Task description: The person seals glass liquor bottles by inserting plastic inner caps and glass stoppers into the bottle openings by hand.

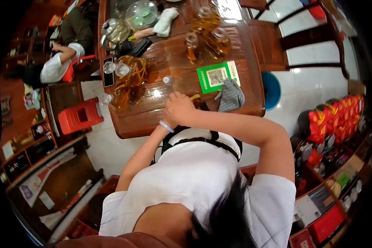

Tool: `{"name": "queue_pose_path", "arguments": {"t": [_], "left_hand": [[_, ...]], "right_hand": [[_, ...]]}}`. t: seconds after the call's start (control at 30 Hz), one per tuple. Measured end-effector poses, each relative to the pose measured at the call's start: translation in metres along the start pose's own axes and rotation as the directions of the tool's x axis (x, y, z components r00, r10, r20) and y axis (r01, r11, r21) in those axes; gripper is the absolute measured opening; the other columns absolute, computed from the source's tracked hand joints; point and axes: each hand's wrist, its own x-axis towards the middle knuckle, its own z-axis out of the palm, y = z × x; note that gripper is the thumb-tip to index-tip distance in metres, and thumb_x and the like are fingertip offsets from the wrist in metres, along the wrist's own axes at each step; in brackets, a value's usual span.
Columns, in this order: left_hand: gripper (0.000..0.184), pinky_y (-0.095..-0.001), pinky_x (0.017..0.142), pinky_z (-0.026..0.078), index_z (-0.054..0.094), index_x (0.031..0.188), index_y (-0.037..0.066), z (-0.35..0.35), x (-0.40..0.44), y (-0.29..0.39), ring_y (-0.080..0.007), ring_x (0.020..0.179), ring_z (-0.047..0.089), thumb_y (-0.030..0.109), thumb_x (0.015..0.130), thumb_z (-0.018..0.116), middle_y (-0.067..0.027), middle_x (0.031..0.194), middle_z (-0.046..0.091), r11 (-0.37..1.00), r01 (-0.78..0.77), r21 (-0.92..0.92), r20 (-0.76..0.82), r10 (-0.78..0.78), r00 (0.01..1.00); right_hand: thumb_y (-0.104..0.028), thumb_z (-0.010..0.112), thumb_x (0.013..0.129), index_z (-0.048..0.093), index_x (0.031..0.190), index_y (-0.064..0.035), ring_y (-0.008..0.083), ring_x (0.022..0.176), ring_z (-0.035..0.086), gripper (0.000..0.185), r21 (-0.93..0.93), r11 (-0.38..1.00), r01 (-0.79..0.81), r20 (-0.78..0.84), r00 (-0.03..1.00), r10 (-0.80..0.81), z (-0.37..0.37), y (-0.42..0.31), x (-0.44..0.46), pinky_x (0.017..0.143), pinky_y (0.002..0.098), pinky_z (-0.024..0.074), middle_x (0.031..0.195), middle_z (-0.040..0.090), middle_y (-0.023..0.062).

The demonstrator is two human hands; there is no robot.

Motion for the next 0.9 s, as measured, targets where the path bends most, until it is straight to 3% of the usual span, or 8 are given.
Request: {"name": "queue_pose_path", "arguments": {"t": [0.03, 0.1, 0.2, 0.27, 0.37, 0.43, 0.57, 0.9], "left_hand": [[0.026, -0.0417, 0.085, 0.041, 0.057, 0.101, 0.006, 0.007, 0.002, -0.001, -0.0304, 0.098, 0.052, 0.020, 0.079, 0.057, -0.0133, 0.099, 0.057, 1.000, -0.005, -0.003, -0.035, 0.005, 0.999], [0.027, -0.0410, 0.083, 0.041, 0.058, 0.100, 0.006, 0.014, 0.003, -0.003, -0.0306, 0.095, 0.053, 0.021, 0.077, 0.059, -0.0130, 0.097, 0.057, 1.000, -0.026, -0.016, -0.120, 0.024, 0.992], [0.032, -0.0371, 0.078, 0.044, 0.060, 0.101, 0.007, 0.018, 0.009, -0.004, -0.0288, 0.087, 0.057, 0.024, 0.074, 0.062, -0.0106, 0.095, 0.059, 0.996, -0.086, -0.015, -0.266, 0.079, 0.961], [0.027, -0.0422, 0.085, 0.040, 0.058, 0.097, 0.007, 0.016, 0.011, -0.002, -0.0302, 0.097, 0.053, 0.025, 0.076, 0.059, -0.0117, 0.097, 0.059, 0.961, -0.017, -0.275, -0.174, -0.033, 0.984], [0.028, -0.0405, 0.081, 0.043, 0.058, 0.096, 0.007, -0.003, 0.016, 0.007, -0.0289, 0.094, 0.055, 0.024, 0.075, 0.061, -0.0108, 0.094, 0.059, 0.912, -0.041, -0.408, -0.360, -0.119, 0.925], [0.027, -0.0396, 0.079, 0.044, 0.057, 0.094, 0.006, 0.011, 0.014, 0.000, -0.0285, 0.091, 0.057, 0.024, 0.074, 0.061, -0.0105, 0.092, 0.059, 0.914, -0.052, -0.402, -0.371, -0.111, 0.922], [0.026, -0.0388, 0.076, 0.046, 0.057, 0.089, 0.004, 0.012, 0.014, -0.005, -0.0280, 0.085, 0.059, 0.020, 0.070, 0.063, -0.0110, 0.089, 0.060, 0.892, -0.080, -0.445, -0.421, -0.130, 0.897], [0.023, -0.0375, 0.078, 0.047, 0.058, 0.091, 0.003, 0.005, 0.017, -0.006, -0.0264, 0.086, 0.060, 0.016, 0.072, 0.060, -0.0097, 0.091, 0.062, 0.872, -0.101, -0.479, -0.377, -0.100, 0.921]], "right_hand": [[-0.029, 0.057, 0.080, 0.062, 0.087, -0.0047, 0.0258, 0.091, 0.054, 0.026, -0.022, 0.999, 0.029, 0.022, 0.999, -0.028, -0.003, -0.001, 0.003, 0.066, 0.0378, 0.0467, 0.093, 0.056, 0.0105], [-0.026, 0.057, 0.081, 0.058, 0.093, -0.0029, 0.0312, 0.093, 0.053, 0.026, 0.046, 0.962, -0.268, 0.191, 0.948, 0.255, -0.009, -0.006, 0.013, 0.072, 0.0426, 0.0477, 0.094, 0.053, 0.0152], [-0.026, 0.057, 0.081, 0.053, 0.096, 0.0000, 0.0352, 0.097, 0.052, 0.030, 0.039, 0.976, -0.214, 0.247, 0.948, 0.198, -0.003, -0.001, 0.014, 0.074, 0.0428, 0.0478, 0.096, 0.052, 0.0183], [-0.028, 0.059, 0.080, 0.055, 0.093, 0.0009, 0.0342, 0.093, 0.053, 0.032, -0.007, 0.987, -0.162, 0.229, 0.960, 0.159, -0.002, 0.001, 0.012, 0.072, 0.0413, 0.0479, 0.094, 0.053, 0.0177], [-0.030, 0.061, 0.077, 0.055, 0.090, 0.0024, 0.0336, 0.089, 0.054, 0.035, -0.055, 0.996, -0.064, 0.247, 0.966, 0.076, -0.003, 0.005, 0.014, 0.071, 0.0401, 0.0478, 0.090, 0.055, 0.0173], [-0.029, 0.061, 0.077, 0.054, 0.091, 0.0031, 0.0339, 0.087, 0.054, 0.036, -0.076, 0.997, -0.020, 0.297, 0.954, 0.041, -0.004, 0.006, 0.016, 0.071, 0.0404, 0.0477, 0.088, 0.056, 0.0175], [-0.017, 0.063, 0.070, 0.058, 0.066, -0.0020, 0.0306, 0.079, 0.055, 0.016, 0.001, 1.000, -0.006, 0.248, 0.969, 0.006, -0.009, 0.002, 0.020, 0.060, 0.0389, 0.0485, 0.082, 0.055, 0.0153], [-0.010, 0.062, 0.065, 0.055, 0.060, -0.0024, 0.0307, 0.072, 0.052, 0.011, 0.097, 0.988, -0.119, 0.221, 0.971, 0.095, -0.018, -0.001, 0.025, 0.058, 0.0385, 0.0473, 0.076, 0.051, 0.0130]]}}
